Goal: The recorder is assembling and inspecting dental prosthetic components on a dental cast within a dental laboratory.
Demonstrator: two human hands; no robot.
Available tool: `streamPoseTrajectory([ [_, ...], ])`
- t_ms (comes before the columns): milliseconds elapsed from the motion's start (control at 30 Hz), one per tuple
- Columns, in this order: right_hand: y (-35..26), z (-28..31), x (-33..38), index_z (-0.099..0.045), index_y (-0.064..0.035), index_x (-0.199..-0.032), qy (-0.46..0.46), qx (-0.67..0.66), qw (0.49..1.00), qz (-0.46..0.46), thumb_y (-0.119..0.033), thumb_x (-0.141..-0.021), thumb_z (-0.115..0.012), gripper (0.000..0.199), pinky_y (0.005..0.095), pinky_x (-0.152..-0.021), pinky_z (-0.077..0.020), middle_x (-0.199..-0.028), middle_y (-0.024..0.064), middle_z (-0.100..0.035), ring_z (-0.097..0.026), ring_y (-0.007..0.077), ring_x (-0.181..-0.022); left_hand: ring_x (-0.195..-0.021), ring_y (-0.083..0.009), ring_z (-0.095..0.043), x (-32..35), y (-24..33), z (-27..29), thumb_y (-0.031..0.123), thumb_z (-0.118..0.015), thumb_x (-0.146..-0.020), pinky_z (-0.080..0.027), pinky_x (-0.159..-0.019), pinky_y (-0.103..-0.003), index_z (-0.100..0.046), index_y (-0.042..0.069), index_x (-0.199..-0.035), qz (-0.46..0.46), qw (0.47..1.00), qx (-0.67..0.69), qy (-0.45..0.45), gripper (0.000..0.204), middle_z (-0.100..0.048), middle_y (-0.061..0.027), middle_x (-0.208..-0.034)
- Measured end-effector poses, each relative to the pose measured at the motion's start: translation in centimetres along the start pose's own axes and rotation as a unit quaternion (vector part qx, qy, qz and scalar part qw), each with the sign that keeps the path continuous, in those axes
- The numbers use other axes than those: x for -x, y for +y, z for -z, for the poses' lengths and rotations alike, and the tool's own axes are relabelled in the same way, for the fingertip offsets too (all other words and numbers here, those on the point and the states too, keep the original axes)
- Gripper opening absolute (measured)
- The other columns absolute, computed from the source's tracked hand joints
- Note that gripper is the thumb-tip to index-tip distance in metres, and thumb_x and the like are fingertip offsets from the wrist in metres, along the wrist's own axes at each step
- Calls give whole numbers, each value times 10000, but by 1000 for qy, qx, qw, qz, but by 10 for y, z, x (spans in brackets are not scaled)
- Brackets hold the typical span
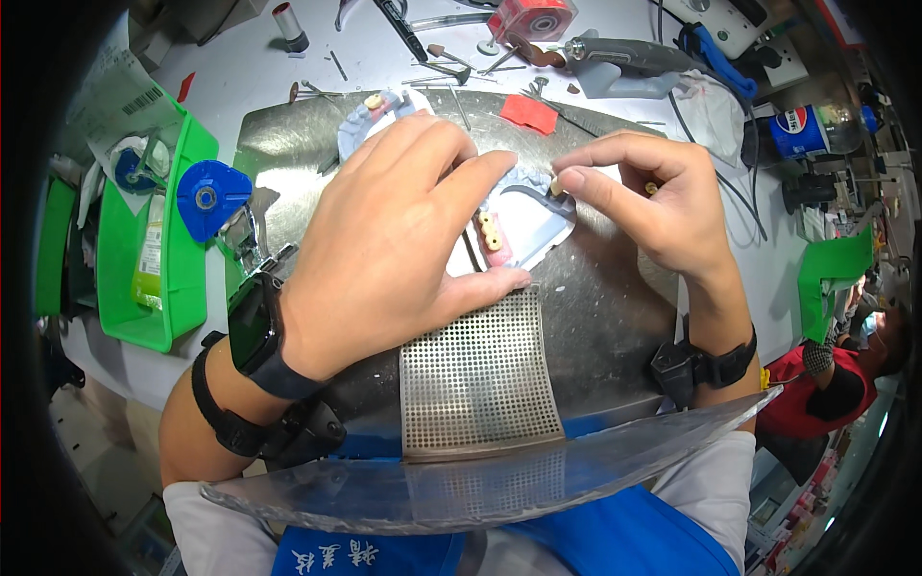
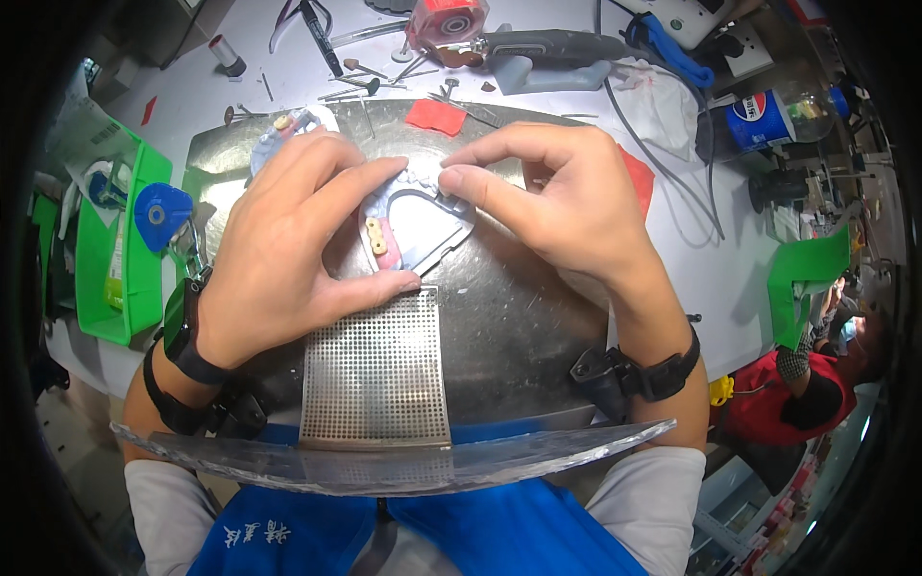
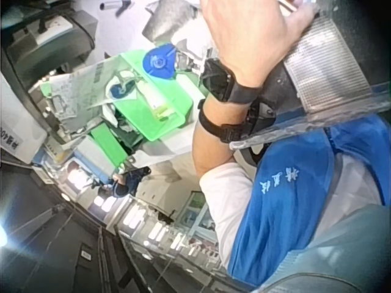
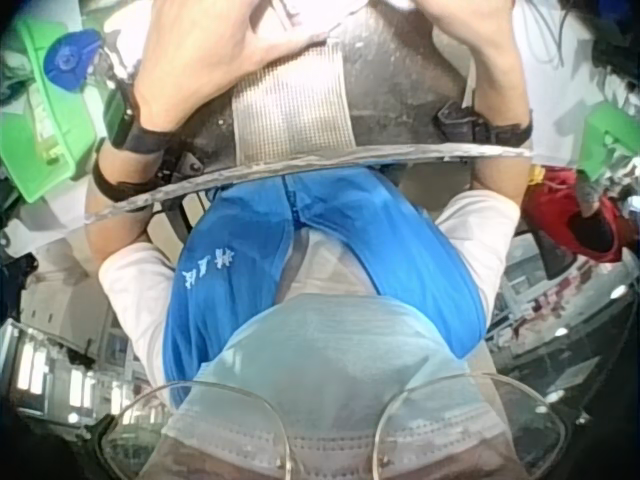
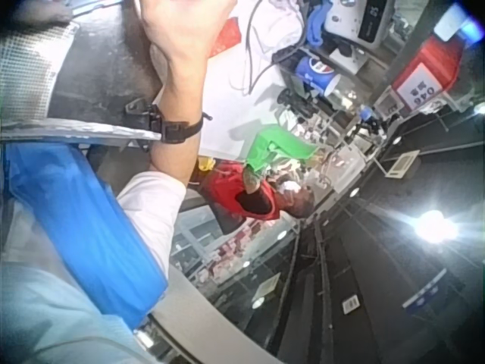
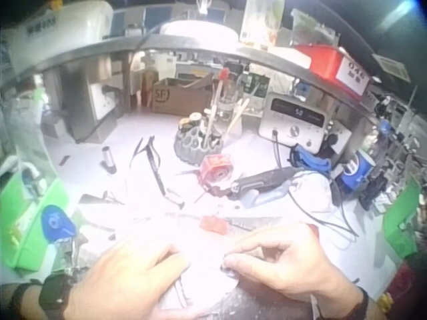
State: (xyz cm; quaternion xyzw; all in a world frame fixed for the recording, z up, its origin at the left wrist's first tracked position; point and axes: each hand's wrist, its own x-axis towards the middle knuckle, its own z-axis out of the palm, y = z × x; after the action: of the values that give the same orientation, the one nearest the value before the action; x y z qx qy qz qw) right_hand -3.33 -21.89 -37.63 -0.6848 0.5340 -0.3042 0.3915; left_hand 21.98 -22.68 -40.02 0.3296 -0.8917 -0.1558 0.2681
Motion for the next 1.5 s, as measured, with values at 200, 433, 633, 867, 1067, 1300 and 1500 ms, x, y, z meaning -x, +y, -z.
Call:
streamPoseTrajectory([
  [200, 17, -6, -9, -778, 8, -957, 2, 26, 996, 86, -90, -896, -763, 116, 240, -651, -468, -865, 52, -729, -618, 79, -741, -987, -322, -579, 0, 0, 1, 274, -920, -661, -482, -879, -406, -661, 33, -1263, 0, 1000, -3, 2, 698, -593, -121, -1047],
  [433, 15, -7, -6, -778, -9, -942, 19, 64, 996, 65, -82, -884, -774, 93, 251, -651, -468, -866, 53, -728, -601, 103, -715, -995, -321, -583, 1, 0, 0, 275, -918, -665, -482, -883, -404, -662, 31, -1269, -1, 1000, 2, 1, 699, -595, -125, -1056],
  [633, 20, -3, -10, -767, -17, -946, -14, 42, 996, 82, -68, -905, -756, 66, 253, -630, -462, -859, 44, -743, -593, 84, -697, -998, -322, -586, -1, 1, 1, 276, -915, -672, -481, -884, -404, -661, 28, -1271, -2, 1000, -6, -8, 696, -605, -127, -1068],
  [867, 10, 7, -10, -762, -30, -972, -59, 66, 996, 33, -124, -901, -770, 118, 257, -594, -449, -805, 32, -722, -560, 84, -636, -1026, -327, -591, 0, 2, 4, 234, -880, -713, -482, -905, -411, -653, 27, -1304, 6, 1000, 3, -19, 665, -622, -133, -1107],
  [1067, 15, 13, -3, -773, -64, -1035, 16, 97, 989, 109, -96, -872, -722, 173, 251, -549, -402, -841, 35, -715, -512, 86, -589, -1261, -379, -576, -5, -3, -1, 119, -781, -803, -448, -1071, -449, -635, 43, -1357, -36, 998, 13, 49, 578, -646, -179, -1296],
  [1300, 23, 2, -9, -767, -59, -1009, 7, 96, 958, 268, -37, -804, -758, 207, 341, -789, -551, -920, 78, -724, -703, 257, -875, -1097, -360, -662, -10, -4, -9, 89, -791, -828, -499, -981, -435, -744, 29, -1118, 22, 998, 7, 66, 300, -723, -158, -1024],
  [1500, 16, 1, -3, -788, -29, -914, -44, 101, 967, 228, -57, -760, -848, 168, 320, -742, -546, -930, 104, -732, -709, 227, -848, -886, -295, -682, -17, -1, -8, 69, -772, -834, -521, -846, -380, -758, 42, -1077, 8, 998, 16, 61, 245, -722, -115, -908],
])
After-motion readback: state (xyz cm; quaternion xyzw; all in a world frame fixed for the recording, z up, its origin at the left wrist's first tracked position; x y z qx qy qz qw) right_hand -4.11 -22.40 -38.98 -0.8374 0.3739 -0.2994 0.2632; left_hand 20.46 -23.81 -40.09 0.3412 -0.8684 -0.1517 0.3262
